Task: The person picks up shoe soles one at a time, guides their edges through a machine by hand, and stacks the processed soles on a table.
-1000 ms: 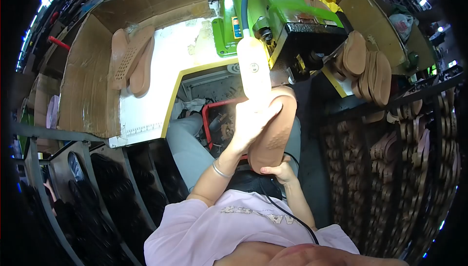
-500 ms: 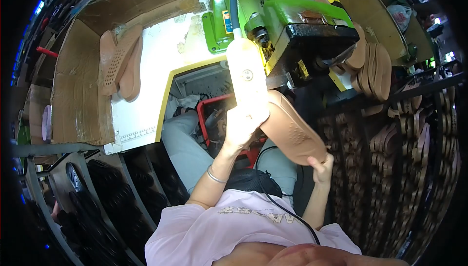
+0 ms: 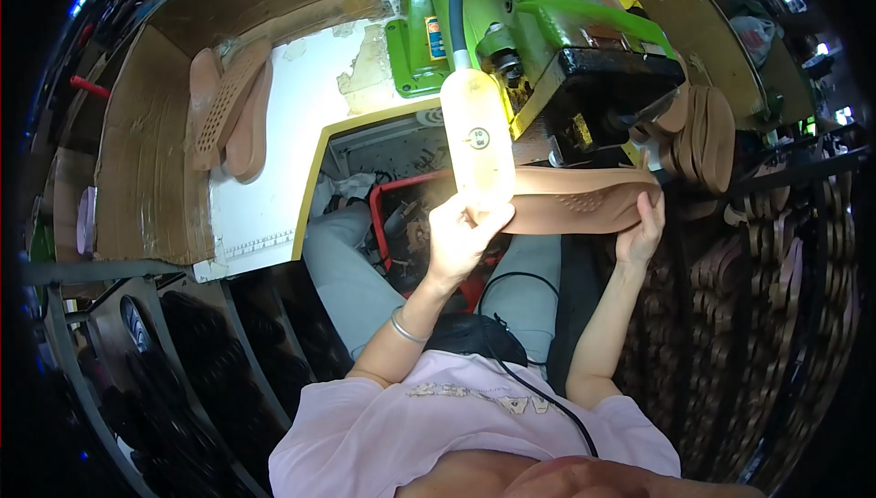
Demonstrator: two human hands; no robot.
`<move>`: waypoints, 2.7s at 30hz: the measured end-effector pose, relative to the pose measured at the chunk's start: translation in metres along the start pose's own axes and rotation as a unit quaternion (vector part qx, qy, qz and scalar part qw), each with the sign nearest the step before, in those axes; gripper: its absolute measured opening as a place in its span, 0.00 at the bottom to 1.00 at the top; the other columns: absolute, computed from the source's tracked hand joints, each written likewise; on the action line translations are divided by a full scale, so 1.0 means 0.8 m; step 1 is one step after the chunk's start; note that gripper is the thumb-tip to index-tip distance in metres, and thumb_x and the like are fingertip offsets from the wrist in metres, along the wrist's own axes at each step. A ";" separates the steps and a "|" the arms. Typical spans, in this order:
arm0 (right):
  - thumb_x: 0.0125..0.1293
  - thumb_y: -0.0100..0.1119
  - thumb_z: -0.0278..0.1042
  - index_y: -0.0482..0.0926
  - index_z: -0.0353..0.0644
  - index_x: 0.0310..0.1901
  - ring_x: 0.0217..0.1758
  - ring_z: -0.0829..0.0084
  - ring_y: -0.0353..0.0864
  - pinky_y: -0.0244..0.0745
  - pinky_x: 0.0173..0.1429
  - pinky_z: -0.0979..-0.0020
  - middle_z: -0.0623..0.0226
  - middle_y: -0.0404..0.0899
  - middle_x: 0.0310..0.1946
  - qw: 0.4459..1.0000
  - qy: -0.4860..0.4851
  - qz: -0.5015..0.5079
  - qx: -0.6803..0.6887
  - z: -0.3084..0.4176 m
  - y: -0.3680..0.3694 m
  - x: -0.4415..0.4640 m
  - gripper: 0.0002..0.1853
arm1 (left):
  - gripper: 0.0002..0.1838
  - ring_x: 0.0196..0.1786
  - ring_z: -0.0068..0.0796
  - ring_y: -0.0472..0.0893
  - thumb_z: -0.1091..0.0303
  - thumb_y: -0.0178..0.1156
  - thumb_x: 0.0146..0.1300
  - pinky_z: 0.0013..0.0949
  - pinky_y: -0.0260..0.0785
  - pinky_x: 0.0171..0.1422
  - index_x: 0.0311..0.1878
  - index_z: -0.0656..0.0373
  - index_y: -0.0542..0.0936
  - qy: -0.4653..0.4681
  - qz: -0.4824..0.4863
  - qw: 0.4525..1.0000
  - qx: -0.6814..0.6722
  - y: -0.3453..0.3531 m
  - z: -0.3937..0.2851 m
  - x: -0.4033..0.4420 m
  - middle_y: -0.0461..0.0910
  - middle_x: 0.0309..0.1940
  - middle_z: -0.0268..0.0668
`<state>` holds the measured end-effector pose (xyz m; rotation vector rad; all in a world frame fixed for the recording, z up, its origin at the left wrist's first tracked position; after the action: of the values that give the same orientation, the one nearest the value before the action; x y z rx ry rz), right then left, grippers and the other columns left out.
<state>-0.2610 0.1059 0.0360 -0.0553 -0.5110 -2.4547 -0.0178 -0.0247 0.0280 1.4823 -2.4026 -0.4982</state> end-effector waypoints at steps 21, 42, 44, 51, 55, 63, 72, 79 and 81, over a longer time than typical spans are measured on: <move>0.48 0.59 0.27 0.64 0.42 0.31 0.36 0.78 0.72 0.67 0.47 0.77 0.65 0.74 0.31 0.999 0.010 -0.021 -0.029 0.014 -0.039 -0.105 0.12 | 0.11 0.33 0.18 0.77 0.78 0.65 0.52 0.22 0.70 0.40 0.40 0.68 0.80 -0.091 0.024 0.987 -0.129 -0.005 0.028 0.008 0.81 0.33 0.35; 0.58 0.57 0.24 0.69 0.36 0.43 0.41 0.78 0.74 0.70 0.48 0.76 0.65 0.75 0.39 0.992 0.052 0.107 0.053 -0.038 0.125 -0.017 0.12 | 0.16 0.39 0.23 0.77 0.78 0.63 0.51 0.25 0.69 0.47 0.45 0.71 0.76 -0.012 -0.083 0.996 0.024 -0.124 -0.054 -0.018 0.79 0.37 0.38; 0.57 0.58 0.23 0.69 0.36 0.43 0.40 0.79 0.74 0.70 0.48 0.77 0.65 0.76 0.38 0.989 0.055 0.122 0.063 -0.045 0.142 -0.031 0.12 | 0.17 0.41 0.22 0.76 0.78 0.62 0.52 0.24 0.67 0.49 0.46 0.70 0.75 -0.026 -0.107 0.993 0.040 -0.150 -0.056 -0.034 0.78 0.38 0.37; 0.54 0.62 0.22 0.72 0.33 0.38 0.40 0.77 0.77 0.71 0.48 0.76 0.62 0.80 0.37 0.978 0.043 0.203 -0.004 -0.046 0.185 -0.057 0.11 | 0.17 0.46 0.21 0.75 0.76 0.64 0.53 0.26 0.67 0.53 0.47 0.66 0.74 -0.209 0.016 0.977 0.031 -0.194 -0.009 -0.104 0.77 0.44 0.37; 0.53 0.63 0.21 0.72 0.33 0.36 0.36 0.76 0.79 0.73 0.44 0.75 0.64 0.80 0.32 0.974 0.023 0.220 -0.049 -0.051 0.188 -0.059 0.11 | 0.24 0.47 0.21 0.74 0.73 0.65 0.52 0.25 0.66 0.54 0.53 0.67 0.72 -0.107 0.232 0.945 0.202 -0.104 -0.013 -0.053 0.76 0.45 0.36; 0.51 0.67 0.29 0.64 0.32 0.57 0.50 0.70 0.74 0.69 0.54 0.70 0.59 0.74 0.49 0.946 0.165 0.235 -0.151 -0.084 0.104 -0.162 0.32 | 0.11 0.27 0.18 0.72 0.68 0.61 0.58 0.24 0.67 0.34 0.39 0.67 0.78 0.073 0.075 0.957 0.272 0.004 -0.010 0.025 0.79 0.25 0.33; 0.51 0.63 0.28 0.71 0.32 0.44 0.40 0.75 0.75 0.70 0.48 0.75 0.63 0.76 0.39 0.974 0.221 0.010 -0.042 -0.048 -0.024 -0.192 0.18 | 0.07 0.27 0.14 0.72 0.75 0.63 0.55 0.21 0.66 0.33 0.35 0.67 0.79 0.027 0.000 0.991 0.134 -0.019 0.011 0.000 0.78 0.26 0.32; 0.56 0.60 0.25 0.73 0.31 0.47 0.44 0.74 0.75 0.69 0.51 0.75 0.63 0.76 0.40 0.991 0.053 -0.086 -0.092 0.007 0.021 -0.059 0.17 | 0.11 0.38 0.19 0.76 0.77 0.64 0.53 0.24 0.69 0.46 0.40 0.67 0.77 0.013 0.019 0.998 0.058 -0.034 -0.018 -0.005 0.78 0.35 0.35; 0.55 0.62 0.28 0.73 0.32 0.45 0.41 0.76 0.75 0.69 0.49 0.76 0.64 0.76 0.38 0.992 0.039 0.005 -0.119 0.012 0.067 -0.019 0.16 | 0.14 0.43 0.22 0.77 0.79 0.63 0.53 0.26 0.68 0.52 0.44 0.68 0.75 -0.012 0.022 0.996 0.086 -0.051 -0.033 -0.008 0.78 0.38 0.37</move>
<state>-0.2182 0.0793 0.0611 -0.0594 -0.1830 -2.4858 0.0283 -0.0395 0.0344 1.4944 -2.5474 -0.3063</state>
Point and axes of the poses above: each hand's wrist, its own x-axis towards the middle knuckle, its own y-axis out of the palm, z = x × y, the point moved 4 cm from there along x, towards the middle knuckle
